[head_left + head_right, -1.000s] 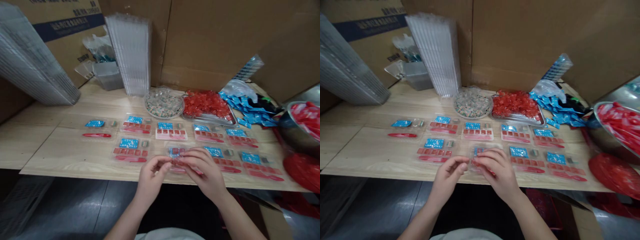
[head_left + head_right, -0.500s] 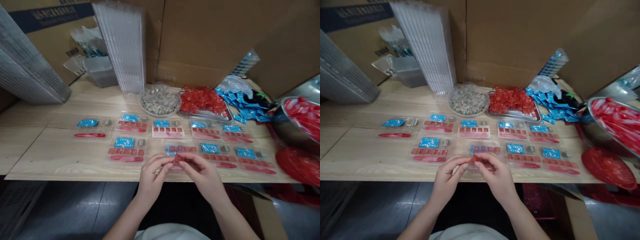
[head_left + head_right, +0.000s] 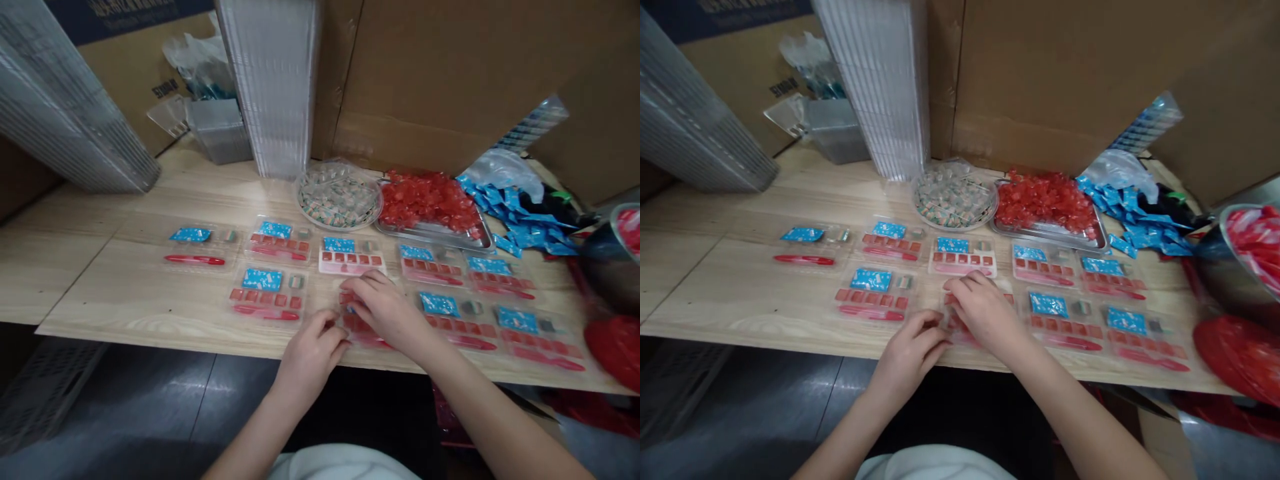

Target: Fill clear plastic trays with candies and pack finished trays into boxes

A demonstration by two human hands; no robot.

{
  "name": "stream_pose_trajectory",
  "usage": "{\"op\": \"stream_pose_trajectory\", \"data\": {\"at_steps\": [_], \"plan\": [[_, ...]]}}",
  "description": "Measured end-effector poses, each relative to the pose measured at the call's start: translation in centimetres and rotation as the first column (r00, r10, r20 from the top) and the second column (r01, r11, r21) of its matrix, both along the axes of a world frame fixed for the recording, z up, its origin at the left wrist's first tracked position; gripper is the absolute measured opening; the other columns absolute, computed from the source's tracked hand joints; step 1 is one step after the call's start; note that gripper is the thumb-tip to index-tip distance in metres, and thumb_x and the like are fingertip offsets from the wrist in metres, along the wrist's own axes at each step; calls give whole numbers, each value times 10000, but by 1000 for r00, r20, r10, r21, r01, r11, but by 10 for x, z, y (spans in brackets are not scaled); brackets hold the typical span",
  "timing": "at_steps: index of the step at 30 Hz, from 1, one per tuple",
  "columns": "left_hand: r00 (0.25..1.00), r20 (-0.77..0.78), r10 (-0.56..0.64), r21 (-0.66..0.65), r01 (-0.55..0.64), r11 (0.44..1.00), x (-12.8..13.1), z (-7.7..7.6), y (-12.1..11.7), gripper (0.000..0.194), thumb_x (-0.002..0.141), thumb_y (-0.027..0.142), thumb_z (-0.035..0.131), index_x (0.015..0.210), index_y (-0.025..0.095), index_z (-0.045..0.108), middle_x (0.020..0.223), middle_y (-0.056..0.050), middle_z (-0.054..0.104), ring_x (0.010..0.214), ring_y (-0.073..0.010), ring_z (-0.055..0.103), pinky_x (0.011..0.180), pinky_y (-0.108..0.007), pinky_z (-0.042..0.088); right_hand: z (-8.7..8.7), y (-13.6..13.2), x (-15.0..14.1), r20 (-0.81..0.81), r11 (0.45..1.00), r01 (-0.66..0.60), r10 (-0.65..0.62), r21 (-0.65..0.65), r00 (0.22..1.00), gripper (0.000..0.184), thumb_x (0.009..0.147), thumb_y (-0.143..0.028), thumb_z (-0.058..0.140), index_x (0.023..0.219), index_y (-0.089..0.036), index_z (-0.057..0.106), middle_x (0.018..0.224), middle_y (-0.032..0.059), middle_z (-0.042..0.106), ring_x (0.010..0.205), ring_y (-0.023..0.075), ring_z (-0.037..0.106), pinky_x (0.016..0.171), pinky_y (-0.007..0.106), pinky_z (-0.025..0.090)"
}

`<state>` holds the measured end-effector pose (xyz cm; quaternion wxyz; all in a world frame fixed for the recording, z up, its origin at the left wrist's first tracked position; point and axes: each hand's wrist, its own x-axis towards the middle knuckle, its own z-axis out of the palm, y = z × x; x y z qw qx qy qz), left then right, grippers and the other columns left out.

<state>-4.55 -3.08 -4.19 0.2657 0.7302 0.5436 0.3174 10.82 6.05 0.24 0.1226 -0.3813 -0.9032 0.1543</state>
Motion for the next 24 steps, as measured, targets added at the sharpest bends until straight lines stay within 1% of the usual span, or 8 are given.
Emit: {"op": "stream_pose_trajectory", "data": {"at_steps": [5,10,11,13,15,16,20,24], "plan": [[993,-63,-97,-26,95,995,-4,0,3,195,838,166,470,897,231,644,971,-50,600,897,-182,545,779,-290,433,-4,0,1,-25,996,-86,85,-24,996,122,852,-193,477,830,-212,596,847,49,631,887,227,515,801,384,451],[996,-7,-86,-2,86,996,-3,2,3,207,853,178,456,901,226,652,975,-56,614,910,-190,543,792,-306,429,-8,1,8,-92,999,3,-6,-41,996,133,824,-212,527,927,-261,595,898,31,643,909,232,552,827,398,462],[997,-4,-81,26,81,996,-2,4,2,205,855,180,456,903,223,650,967,-58,617,905,-190,543,793,-312,432,-6,1,18,-133,999,41,-43,-14,990,183,817,-214,536,985,-271,584,952,36,643,945,235,557,848,397,460],[999,-1,-52,104,52,993,-2,8,2,190,853,174,467,909,220,642,946,-60,626,895,-191,545,794,-327,435,1,-1,45,-259,968,231,-201,93,945,290,824,-202,512,1102,-276,546,1064,54,620,1021,236,551,894,406,445],[1000,23,-19,187,14,982,-1,13,2,167,839,156,492,907,220,631,913,-58,633,892,-194,550,802,-339,433,9,-9,79,-351,880,440,-360,181,864,362,837,-161,445,1174,-271,518,1121,71,595,1075,236,535,921,438,429],[999,44,-9,221,-1,975,0,16,2,156,830,145,508,900,219,625,892,-56,636,889,-194,552,807,-343,430,11,-14,94,-315,874,447,-377,189,871,413,831,-134,419,1212,-271,497,1168,76,572,1124,239,508,940,456,415],[990,128,-63,285,24,958,4,34,0,135,791,107,563,869,210,600,858,-50,637,878,-184,558,821,-337,427,8,-40,127,-84,967,245,-239,70,967,540,817,-152,435,1336,-289,374,1380,77,406,1273,250,372,955,465,423],[956,277,-95,246,25,969,1,58,-6,123,782,129,586,859,225,591,939,-54,626,996,-198,544,904,-359,406,5,-50,118,-276,978,203,-182,49,944,354,826,-196,491,1156,-309,556,1291,62,516,1186,249,484,892,403,490]]}}
